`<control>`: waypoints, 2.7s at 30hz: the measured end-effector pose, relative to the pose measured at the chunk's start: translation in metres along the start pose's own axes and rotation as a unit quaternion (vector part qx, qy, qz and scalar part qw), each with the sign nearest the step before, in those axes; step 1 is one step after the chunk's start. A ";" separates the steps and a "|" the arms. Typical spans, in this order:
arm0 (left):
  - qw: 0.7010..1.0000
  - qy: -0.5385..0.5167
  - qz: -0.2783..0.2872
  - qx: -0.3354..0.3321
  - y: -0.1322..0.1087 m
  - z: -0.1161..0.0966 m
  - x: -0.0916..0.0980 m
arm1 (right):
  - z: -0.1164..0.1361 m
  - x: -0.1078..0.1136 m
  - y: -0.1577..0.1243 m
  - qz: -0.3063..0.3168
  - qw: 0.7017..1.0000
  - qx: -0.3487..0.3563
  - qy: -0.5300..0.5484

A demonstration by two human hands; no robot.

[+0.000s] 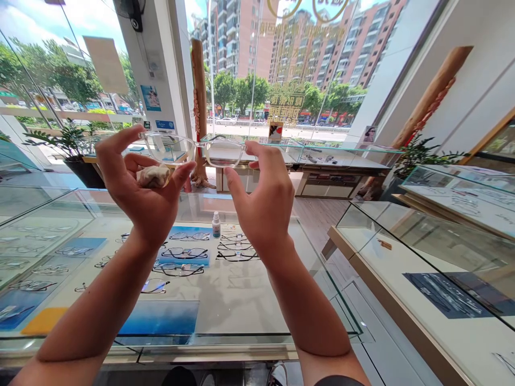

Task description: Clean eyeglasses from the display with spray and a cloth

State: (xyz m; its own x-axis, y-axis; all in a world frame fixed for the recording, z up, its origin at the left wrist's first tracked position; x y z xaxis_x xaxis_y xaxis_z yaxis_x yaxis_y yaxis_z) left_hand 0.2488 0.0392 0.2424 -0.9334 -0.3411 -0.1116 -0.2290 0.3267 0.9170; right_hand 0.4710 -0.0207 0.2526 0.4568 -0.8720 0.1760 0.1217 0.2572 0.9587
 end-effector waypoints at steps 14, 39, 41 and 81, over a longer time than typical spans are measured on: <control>0.992 -0.060 -0.044 -0.098 0.002 0.003 0.000 | 0.004 0.003 -0.004 -0.001 0.998 -0.014 0.054; 0.987 -0.121 0.015 -0.105 0.001 0.013 -0.012 | -0.002 0.005 0.003 -0.051 0.971 -0.025 0.233; 0.989 -0.103 0.006 -0.107 0.000 0.012 -0.012 | -0.002 0.005 0.004 -0.051 0.965 -0.022 0.256; 0.953 -0.168 0.251 0.015 0.013 0.020 -0.030 | -0.029 -0.047 0.007 0.310 0.850 -0.159 0.394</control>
State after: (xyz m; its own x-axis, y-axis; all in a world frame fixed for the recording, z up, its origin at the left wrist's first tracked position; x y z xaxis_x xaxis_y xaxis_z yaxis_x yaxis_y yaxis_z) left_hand 0.2681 0.0715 0.2493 -0.9624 0.1636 0.2170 0.2659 0.4014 0.8765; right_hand 0.4757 0.0346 0.2446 0.9534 -0.0098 0.3015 -0.1831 0.7754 0.6044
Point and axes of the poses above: each hand's wrist, its own y-axis towards the middle knuckle, its own x-axis out of the back of the hand, z = x × y, the point moved 7 cm from there along y, towards the middle knuckle, and after that the axes turned 8 degrees about -y, right-handed, at the moved point
